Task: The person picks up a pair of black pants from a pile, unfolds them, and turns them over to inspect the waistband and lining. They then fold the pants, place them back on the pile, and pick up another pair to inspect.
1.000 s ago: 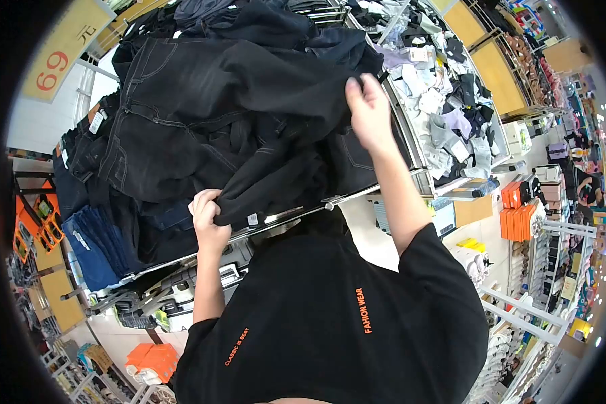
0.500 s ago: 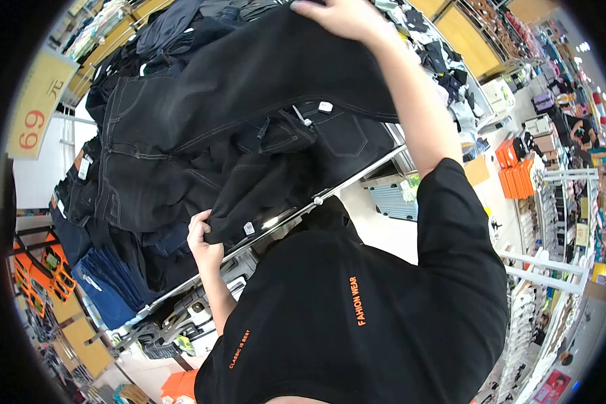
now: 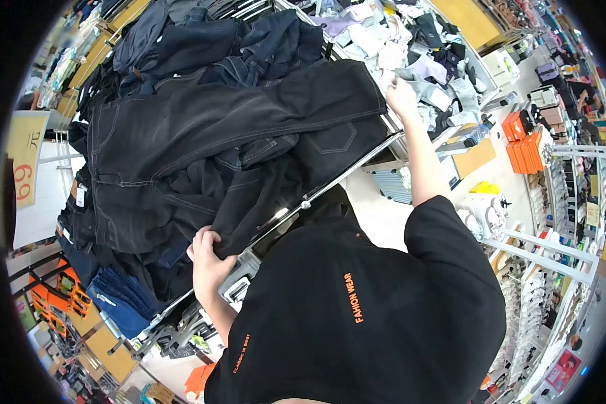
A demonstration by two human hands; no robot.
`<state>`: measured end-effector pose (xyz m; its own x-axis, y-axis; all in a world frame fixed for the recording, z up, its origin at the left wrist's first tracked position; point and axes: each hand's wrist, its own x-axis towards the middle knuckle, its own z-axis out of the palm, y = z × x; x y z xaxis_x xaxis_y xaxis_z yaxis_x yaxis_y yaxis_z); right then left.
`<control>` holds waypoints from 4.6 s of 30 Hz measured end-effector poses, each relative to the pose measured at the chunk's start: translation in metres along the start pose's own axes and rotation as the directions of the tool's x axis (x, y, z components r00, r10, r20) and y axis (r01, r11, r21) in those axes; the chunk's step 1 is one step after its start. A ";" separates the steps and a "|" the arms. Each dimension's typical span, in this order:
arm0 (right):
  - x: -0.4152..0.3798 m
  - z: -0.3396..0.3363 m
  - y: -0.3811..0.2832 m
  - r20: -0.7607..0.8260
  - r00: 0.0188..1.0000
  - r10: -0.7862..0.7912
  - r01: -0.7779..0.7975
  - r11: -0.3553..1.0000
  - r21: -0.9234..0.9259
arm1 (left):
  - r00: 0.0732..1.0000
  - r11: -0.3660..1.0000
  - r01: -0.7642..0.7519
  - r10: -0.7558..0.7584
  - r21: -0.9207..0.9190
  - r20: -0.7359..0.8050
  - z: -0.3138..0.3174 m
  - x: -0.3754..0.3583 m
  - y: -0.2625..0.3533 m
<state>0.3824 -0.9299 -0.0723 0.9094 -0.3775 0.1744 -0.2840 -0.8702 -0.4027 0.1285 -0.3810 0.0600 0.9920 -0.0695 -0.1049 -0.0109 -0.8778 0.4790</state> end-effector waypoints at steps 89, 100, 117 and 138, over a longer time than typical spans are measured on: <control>-0.036 -0.085 -0.089 -0.151 0.668 -0.729 0.512 0.303 0.804 | 0.946 0.669 -0.134 -0.132 -0.731 -0.295 0.148 0.198 0.302; -0.026 -0.091 -0.107 0.689 0.461 -0.560 -0.820 0.026 0.571 | 0.789 0.031 -0.292 -0.557 -0.956 -0.259 0.132 0.176 0.255; -0.006 -0.069 -0.103 0.552 0.284 -0.784 -0.946 -0.135 0.295 | 0.986 -0.447 0.006 -0.144 -0.895 0.079 0.117 0.158 0.223; -0.031 -0.042 -0.171 0.543 0.194 -0.817 -0.950 -0.020 0.310 | 0.992 -0.746 -0.124 -0.076 -0.654 -0.102 0.114 0.173 0.119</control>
<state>0.3902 -0.7827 0.0294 0.5738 0.8094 -0.1254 -0.7645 0.4744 -0.4365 0.2845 -0.5516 -0.0009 0.9976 0.0462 -0.0521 -0.0333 0.9737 0.2253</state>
